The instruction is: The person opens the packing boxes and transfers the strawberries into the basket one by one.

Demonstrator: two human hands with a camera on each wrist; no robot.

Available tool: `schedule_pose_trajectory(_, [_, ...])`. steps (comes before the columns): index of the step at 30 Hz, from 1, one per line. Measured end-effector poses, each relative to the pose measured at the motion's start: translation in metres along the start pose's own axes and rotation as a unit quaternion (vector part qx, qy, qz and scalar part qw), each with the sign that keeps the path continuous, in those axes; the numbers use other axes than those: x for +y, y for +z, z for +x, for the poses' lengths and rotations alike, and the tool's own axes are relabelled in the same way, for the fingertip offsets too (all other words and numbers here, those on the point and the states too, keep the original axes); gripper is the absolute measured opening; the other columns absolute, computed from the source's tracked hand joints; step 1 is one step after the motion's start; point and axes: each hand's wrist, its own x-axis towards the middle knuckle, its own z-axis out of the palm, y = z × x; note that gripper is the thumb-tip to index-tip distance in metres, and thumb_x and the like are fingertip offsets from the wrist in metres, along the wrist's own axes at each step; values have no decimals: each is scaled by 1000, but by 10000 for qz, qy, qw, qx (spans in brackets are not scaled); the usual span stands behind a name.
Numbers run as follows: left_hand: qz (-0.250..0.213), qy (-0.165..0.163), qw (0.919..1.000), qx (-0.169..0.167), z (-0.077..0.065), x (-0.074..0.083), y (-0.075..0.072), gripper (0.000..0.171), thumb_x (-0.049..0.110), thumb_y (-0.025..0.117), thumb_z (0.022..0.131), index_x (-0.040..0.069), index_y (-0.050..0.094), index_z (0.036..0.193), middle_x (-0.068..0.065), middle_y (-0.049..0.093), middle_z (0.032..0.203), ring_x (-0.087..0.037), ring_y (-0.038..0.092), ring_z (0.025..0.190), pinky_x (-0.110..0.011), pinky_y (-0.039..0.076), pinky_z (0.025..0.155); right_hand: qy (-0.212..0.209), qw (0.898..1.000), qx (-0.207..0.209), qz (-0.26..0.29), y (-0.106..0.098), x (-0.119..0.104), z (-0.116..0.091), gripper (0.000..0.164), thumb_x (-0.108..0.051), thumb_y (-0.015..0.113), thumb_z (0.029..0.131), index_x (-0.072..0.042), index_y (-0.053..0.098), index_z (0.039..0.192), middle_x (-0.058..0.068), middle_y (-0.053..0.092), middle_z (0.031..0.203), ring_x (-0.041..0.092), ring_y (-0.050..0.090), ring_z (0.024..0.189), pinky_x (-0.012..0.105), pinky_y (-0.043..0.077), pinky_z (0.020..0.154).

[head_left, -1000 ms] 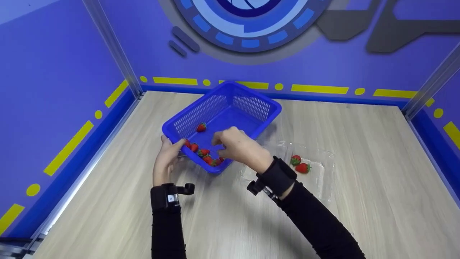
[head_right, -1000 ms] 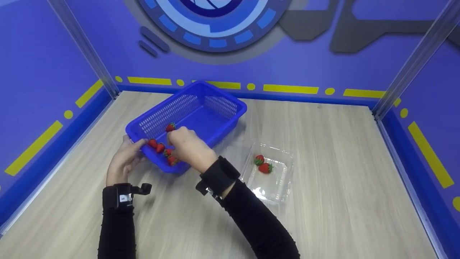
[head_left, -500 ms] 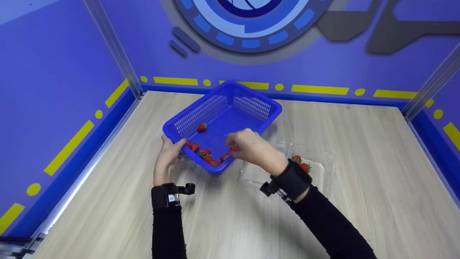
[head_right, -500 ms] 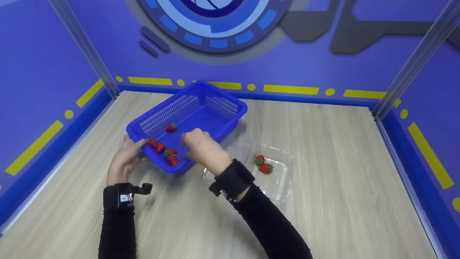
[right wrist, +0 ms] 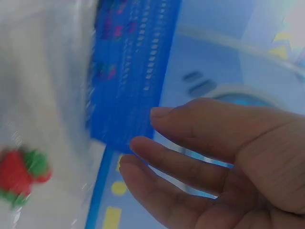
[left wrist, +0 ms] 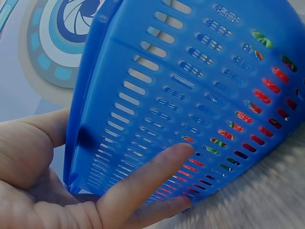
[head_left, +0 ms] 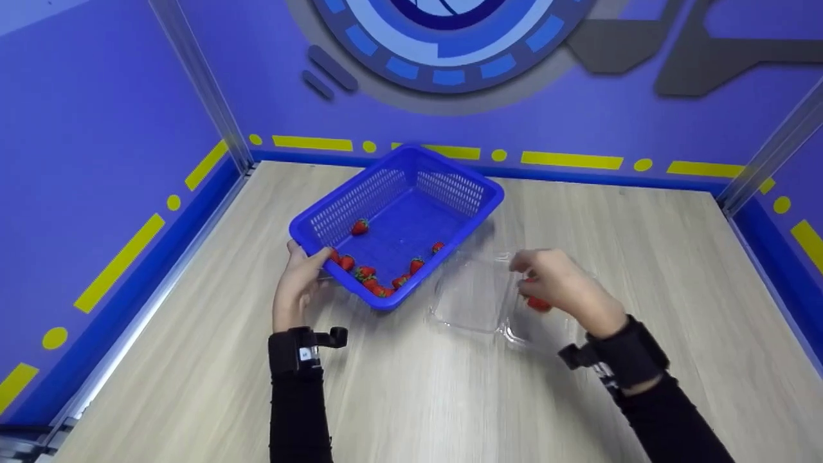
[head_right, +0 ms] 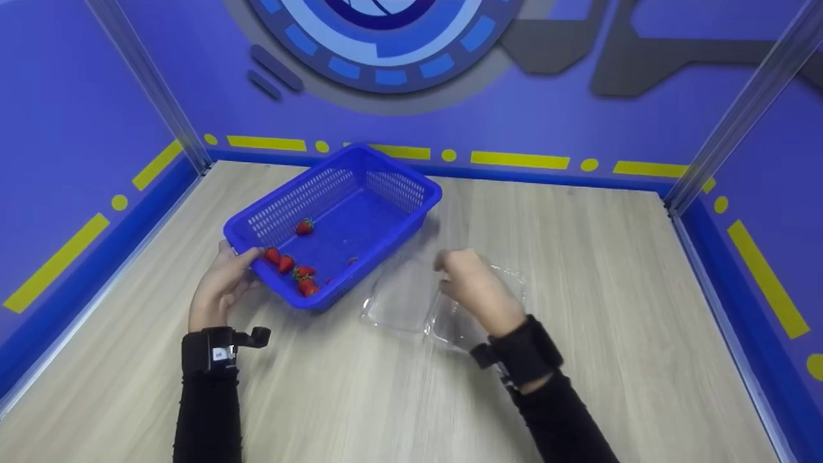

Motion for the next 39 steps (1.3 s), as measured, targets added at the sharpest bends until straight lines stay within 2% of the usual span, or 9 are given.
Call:
schedule_pose_trajectory(6, [-98, -68, 9999, -36, -1, 0, 0, 82, 21, 57, 104, 22, -5, 157, -23, 47, 149, -41, 61, 123, -44, 55, 95, 604, 9978, -226, -182, 7, 37, -20, 16, 3, 74, 84, 3, 73, 99, 19, 73, 96, 36, 69, 89, 48, 58, 77])
schedule_pose_trajectory(13, [-39, -67, 10000, 5, 1, -2, -1, 80, 22, 57, 103, 21, -2, 157, -24, 49, 147, -40, 63, 119, -44, 57, 91, 552, 9974, -420, -213, 18, 47, -22, 10, 3, 76, 82, 1, 75, 92, 15, 74, 91, 32, 70, 85, 43, 58, 74])
schedule_pose_trajectory(16, [-68, -99, 9999, -58, 1, -2, -1, 92, 19, 54, 105, 18, -20, 159, -26, 48, 147, -38, 65, 117, -40, 59, 87, 567, 9966, -535, -276, 20, 47, -21, 9, 3, 77, 82, 1, 75, 90, 15, 73, 92, 33, 69, 86, 45, 57, 77])
schedule_pose_trajectory(20, [-91, -162, 9997, -128, 1, 0, -2, 99, 17, 48, 107, 18, -42, 148, -28, 45, 150, -35, 68, 112, -35, 60, 81, 511, 9969, -495, -328, 23, 49, -22, 11, 6, 77, 80, 1, 76, 89, 17, 73, 93, 36, 69, 88, 47, 58, 80])
schedule_pose_trajectory(27, [-34, -159, 9999, -19, 2, 2, 0, 101, 14, 52, 104, 16, -36, 153, -29, 53, 138, -32, 72, 100, -34, 61, 74, 733, 9963, -387, -245, 28, 52, -28, 15, 8, 76, 79, -2, 79, 90, 16, 73, 99, 34, 68, 93, 46, 57, 80])
schedule_pose_trajectory(31, [129, -222, 9996, 85, 3, 2, 0, 99, 17, 52, 105, 16, -34, 154, -28, 50, 142, -32, 71, 104, -34, 60, 77, 844, 9958, -310, -184, 31, 54, -31, 23, 11, 73, 76, 1, 78, 95, 18, 72, 101, 35, 67, 94, 47, 57, 81])
schedule_pose_trajectory(36, [93, -205, 9997, 58, 3, 2, -1, 100, 18, 51, 106, 16, -37, 152, -30, 49, 143, -31, 71, 104, -35, 60, 80, 831, 9957, -355, -216, 33, 56, -33, 27, 11, 75, 74, 3, 77, 101, 15, 69, 94, 33, 66, 88, 46, 57, 79])
schedule_pose_trajectory(39, [21, -110, 9999, -7, 3, 3, 0, 100, 17, 52, 106, 15, -37, 152, -31, 51, 140, -30, 73, 99, -35, 60, 78, 843, 9953, -413, -217, 33, 57, -34, 23, 10, 77, 75, 1, 77, 96, 12, 68, 89, 30, 65, 85, 43, 57, 77])
